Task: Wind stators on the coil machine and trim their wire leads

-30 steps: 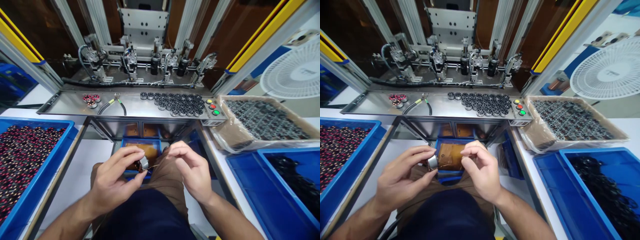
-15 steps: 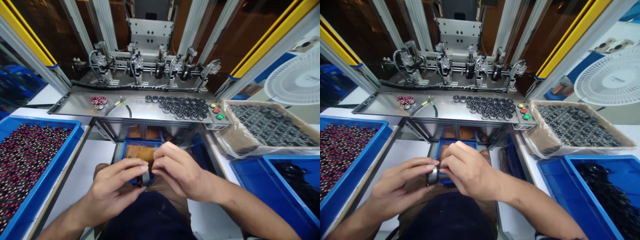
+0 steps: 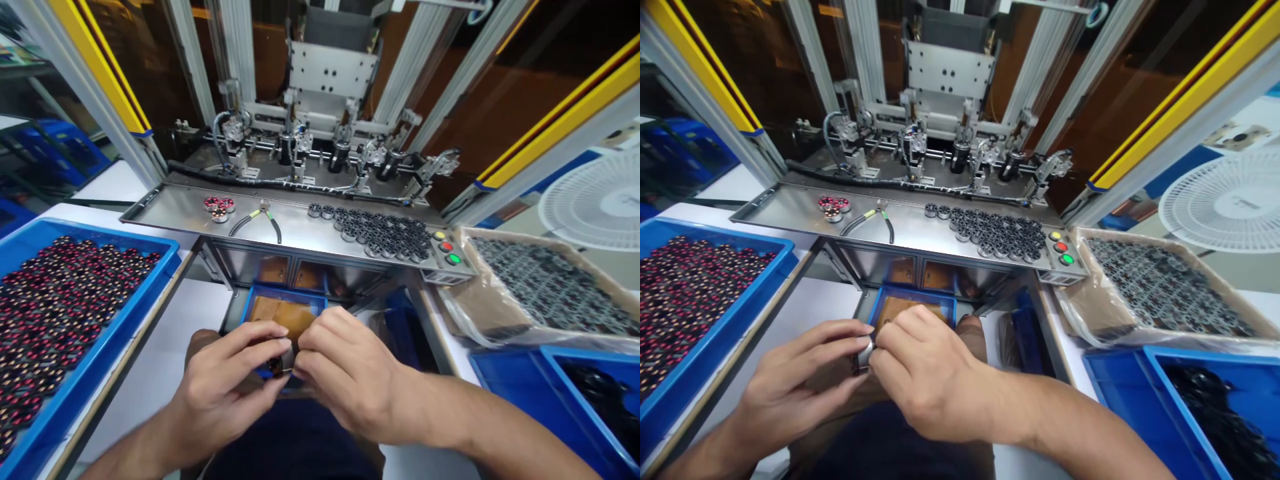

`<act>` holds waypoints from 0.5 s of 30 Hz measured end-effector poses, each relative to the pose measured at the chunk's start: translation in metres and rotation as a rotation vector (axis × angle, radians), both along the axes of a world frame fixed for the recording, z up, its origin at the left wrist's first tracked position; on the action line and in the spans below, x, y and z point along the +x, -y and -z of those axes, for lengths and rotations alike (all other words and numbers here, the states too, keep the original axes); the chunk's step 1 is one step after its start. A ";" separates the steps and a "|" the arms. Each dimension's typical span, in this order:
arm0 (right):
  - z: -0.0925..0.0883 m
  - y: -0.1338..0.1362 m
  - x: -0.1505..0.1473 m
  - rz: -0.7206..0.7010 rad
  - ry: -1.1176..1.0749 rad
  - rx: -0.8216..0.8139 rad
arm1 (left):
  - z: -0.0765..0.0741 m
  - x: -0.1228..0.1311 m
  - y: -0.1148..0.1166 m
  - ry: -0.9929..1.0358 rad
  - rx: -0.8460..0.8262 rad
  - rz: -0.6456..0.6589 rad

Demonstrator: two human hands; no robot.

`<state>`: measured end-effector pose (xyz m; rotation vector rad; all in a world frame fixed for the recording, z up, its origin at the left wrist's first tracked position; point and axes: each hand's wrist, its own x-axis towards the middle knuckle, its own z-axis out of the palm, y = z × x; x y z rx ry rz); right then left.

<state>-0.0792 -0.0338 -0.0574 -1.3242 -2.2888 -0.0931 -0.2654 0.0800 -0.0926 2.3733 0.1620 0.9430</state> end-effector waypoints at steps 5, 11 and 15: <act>0.000 -0.045 0.023 0.029 -0.015 -0.103 | 0.014 -0.042 -0.019 -0.046 -0.283 -0.114; 0.021 -0.184 0.052 0.820 -0.074 -0.306 | 0.031 -0.046 -0.014 0.198 -0.644 -0.270; 0.045 -0.244 0.056 0.954 -0.072 -0.427 | 0.037 -0.039 -0.002 0.179 -0.824 -0.272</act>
